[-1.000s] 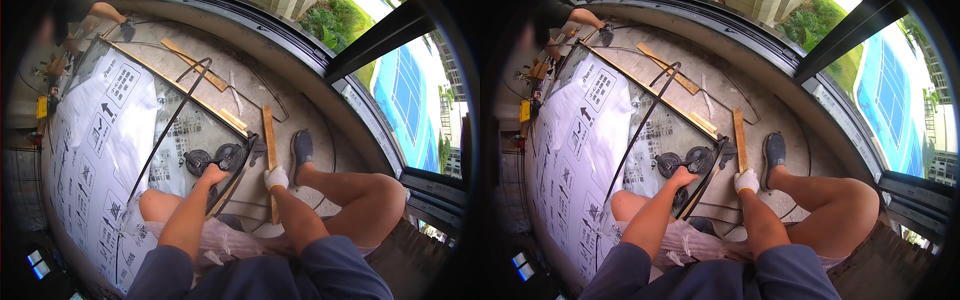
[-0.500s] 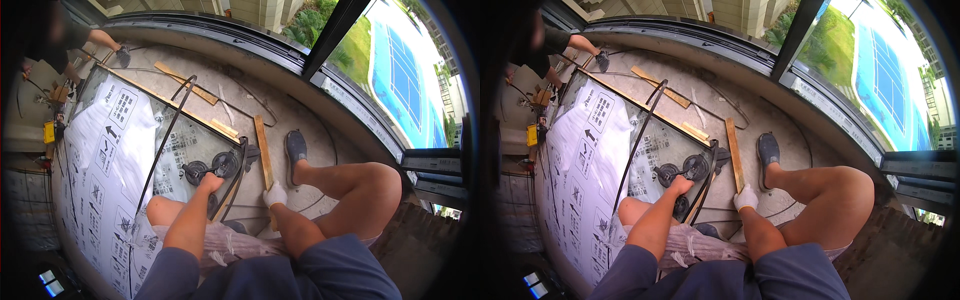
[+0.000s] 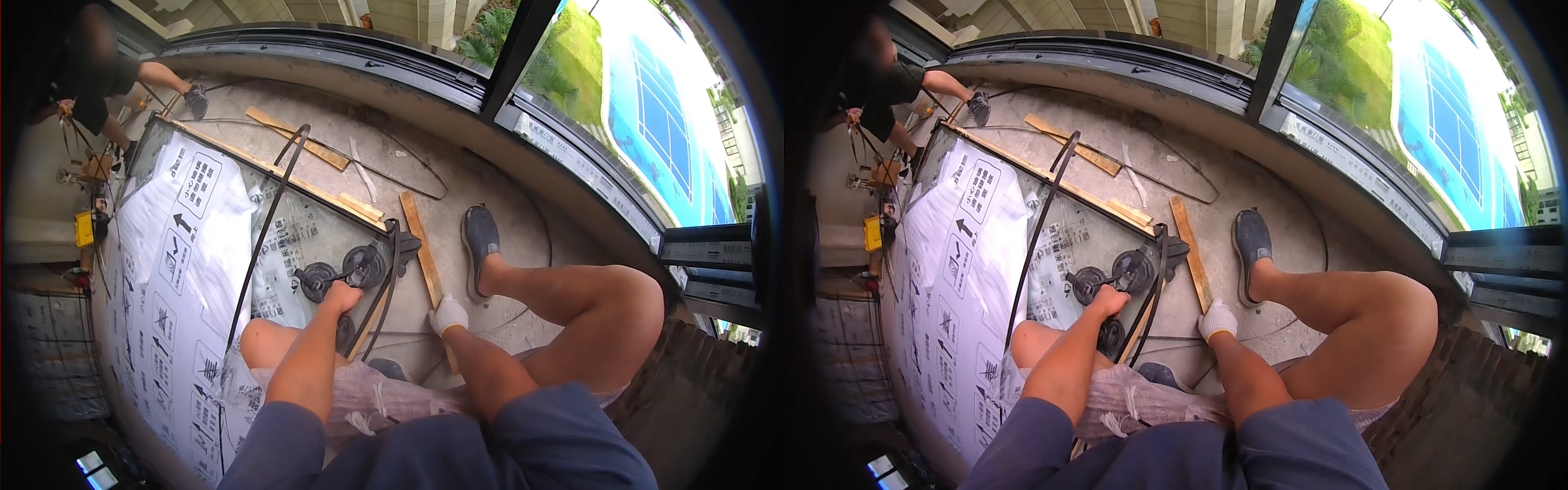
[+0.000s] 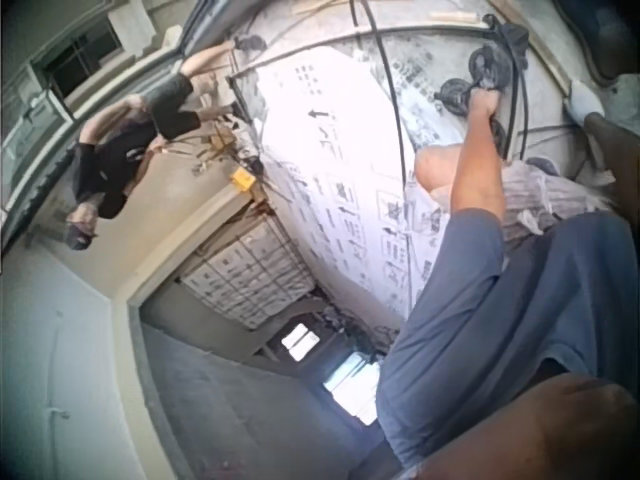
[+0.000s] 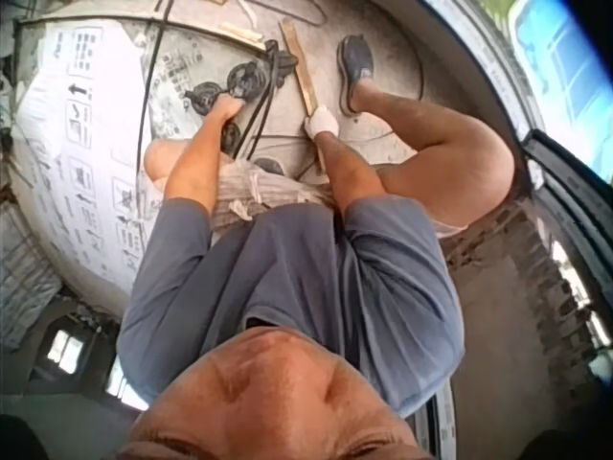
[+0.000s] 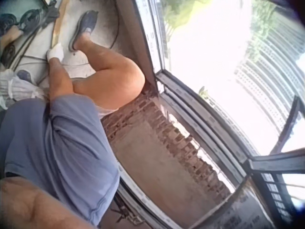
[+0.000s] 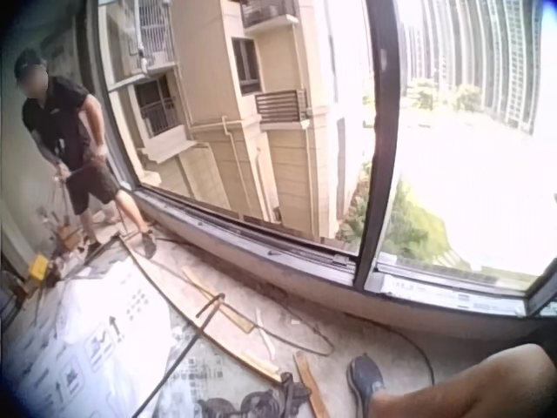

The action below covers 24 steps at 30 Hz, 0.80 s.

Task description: Installing and securing a large glass window pane into a frame.

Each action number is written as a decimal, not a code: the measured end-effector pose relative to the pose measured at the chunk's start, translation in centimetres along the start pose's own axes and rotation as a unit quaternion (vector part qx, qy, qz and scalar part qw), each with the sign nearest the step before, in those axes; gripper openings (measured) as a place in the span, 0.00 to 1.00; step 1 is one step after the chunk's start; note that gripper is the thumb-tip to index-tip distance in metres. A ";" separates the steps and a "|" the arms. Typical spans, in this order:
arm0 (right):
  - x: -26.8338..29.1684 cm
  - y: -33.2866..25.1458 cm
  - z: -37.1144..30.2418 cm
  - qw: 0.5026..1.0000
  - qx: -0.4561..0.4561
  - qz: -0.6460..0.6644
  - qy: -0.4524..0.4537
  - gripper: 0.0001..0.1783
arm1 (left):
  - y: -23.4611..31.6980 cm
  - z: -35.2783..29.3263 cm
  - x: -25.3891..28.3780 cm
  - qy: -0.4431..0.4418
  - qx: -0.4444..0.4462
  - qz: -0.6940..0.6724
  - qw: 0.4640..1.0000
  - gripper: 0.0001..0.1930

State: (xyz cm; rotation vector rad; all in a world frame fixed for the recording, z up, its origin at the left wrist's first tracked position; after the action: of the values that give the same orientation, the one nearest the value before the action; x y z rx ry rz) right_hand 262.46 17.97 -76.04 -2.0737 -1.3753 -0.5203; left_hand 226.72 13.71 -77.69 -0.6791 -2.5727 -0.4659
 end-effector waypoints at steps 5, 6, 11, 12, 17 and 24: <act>3.1 -7.1 4.5 0.996 0.068 0.006 0.051 0.34 | 0.3 -0.5 0.2 0.016 -0.012 -0.033 0.999 0.18; 3.5 -7.6 4.6 0.995 0.077 0.010 0.059 0.34 | 0.4 -0.5 0.2 0.018 -0.018 -0.055 0.998 0.18; 2.3 -4.6 1.4 0.998 0.045 -0.029 0.024 0.34 | 0.1 -0.6 0.1 0.007 -0.002 -0.018 1.000 0.20; 2.3 -4.3 0.9 0.998 0.052 -0.030 0.033 0.34 | 0.2 -0.6 -0.1 -0.006 0.001 -0.017 1.000 0.20; -0.3 -6.3 2.1 0.996 0.085 -0.014 -0.028 0.34 | 0.3 -0.6 0.4 0.010 0.002 -0.020 1.000 0.21; 0.1 -9.4 5.7 0.995 0.035 0.092 0.010 0.36 | -0.5 0.0 0.3 0.028 -0.007 -0.017 0.999 0.21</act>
State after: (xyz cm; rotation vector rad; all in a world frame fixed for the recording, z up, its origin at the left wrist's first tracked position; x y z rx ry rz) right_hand 253.78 24.52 -77.83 -2.1057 -1.1608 -0.4077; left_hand 226.23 13.42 -77.69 -0.6197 -2.5347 -0.5059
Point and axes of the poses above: each hand's wrist, its own z-axis towards the middle knuckle, its own x-axis out of the back of the hand, y = z × x, the point moved 10 cm from there along z, towards the middle knuckle, and after that the axes turned 3 degrees about z, right-handed, at the moved point
